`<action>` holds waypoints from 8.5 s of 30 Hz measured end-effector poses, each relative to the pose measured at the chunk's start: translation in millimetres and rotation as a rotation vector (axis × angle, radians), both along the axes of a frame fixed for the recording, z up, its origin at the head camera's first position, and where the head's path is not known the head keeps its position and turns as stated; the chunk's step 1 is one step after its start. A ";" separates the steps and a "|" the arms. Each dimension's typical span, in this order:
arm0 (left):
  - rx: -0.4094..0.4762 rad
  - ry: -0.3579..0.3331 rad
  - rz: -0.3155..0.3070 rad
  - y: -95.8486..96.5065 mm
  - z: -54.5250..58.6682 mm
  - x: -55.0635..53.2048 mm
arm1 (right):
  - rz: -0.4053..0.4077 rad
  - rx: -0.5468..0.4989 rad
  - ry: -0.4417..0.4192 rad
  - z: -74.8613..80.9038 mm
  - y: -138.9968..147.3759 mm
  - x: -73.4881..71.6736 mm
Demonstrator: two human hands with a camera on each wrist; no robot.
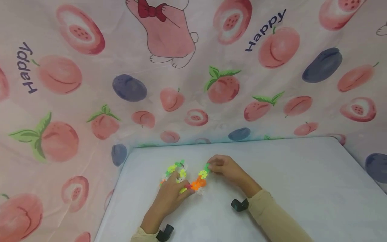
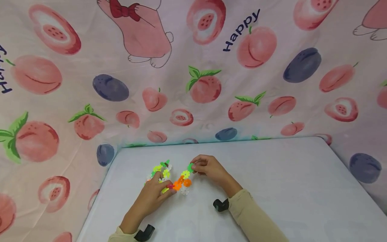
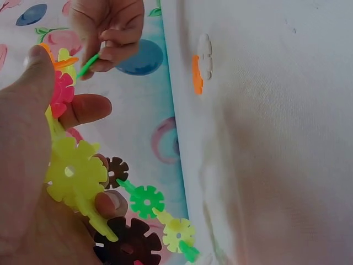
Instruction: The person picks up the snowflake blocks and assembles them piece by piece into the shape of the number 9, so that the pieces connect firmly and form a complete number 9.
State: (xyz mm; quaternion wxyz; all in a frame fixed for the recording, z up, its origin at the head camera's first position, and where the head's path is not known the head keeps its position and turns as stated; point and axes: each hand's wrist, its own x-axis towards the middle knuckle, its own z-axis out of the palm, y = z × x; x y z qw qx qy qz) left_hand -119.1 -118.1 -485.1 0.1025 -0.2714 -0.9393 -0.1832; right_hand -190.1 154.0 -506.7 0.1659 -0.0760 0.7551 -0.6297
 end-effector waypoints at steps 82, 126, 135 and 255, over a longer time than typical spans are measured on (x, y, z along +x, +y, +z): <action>0.095 0.208 -0.041 -0.4 -4.0 -4.0 | 0.006 -0.412 0.085 22.1 -20.8 21.4; 0.061 0.146 -0.062 1.6 -5.0 -7.5 | -0.032 -0.237 0.154 18.4 -19.6 23.6; 0.077 -0.033 0.011 0.8 2.2 -3.6 | -0.010 -0.332 0.057 8.9 -14.0 15.5; 0.280 -0.001 0.365 32.4 31.4 8.8 | -0.193 -0.121 0.293 55.6 -41.8 53.1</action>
